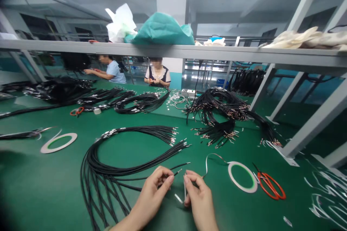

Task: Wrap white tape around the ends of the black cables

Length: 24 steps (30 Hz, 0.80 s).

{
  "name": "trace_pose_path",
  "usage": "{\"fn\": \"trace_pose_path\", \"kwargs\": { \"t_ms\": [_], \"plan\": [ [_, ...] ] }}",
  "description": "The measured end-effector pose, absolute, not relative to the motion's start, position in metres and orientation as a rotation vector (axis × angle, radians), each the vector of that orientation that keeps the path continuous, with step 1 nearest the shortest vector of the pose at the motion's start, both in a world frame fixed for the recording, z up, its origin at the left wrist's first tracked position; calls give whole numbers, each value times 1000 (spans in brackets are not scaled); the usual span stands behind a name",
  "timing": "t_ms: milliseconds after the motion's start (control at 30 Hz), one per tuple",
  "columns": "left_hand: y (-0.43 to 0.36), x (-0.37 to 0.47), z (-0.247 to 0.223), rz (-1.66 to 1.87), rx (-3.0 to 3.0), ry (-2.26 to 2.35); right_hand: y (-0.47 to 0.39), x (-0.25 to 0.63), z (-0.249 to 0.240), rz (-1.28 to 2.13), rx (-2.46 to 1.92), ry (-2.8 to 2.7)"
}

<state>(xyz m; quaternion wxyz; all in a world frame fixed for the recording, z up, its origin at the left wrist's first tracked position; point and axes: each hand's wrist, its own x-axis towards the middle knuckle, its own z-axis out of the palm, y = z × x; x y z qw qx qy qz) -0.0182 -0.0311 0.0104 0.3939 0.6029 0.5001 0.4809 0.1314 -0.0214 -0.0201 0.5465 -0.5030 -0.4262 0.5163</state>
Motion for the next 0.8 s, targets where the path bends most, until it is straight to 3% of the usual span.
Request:
{"fn": "trace_pose_path", "kwargs": {
  "t_ms": [300,800],
  "plan": [
    [-26,-15,-4,1127,1352,1253,-22,123,-14,1220,-1100,-852],
    [-30,-17,-6,935,1588,1311,-23,121,-32,1248,-1091,-710]
  ]
}}
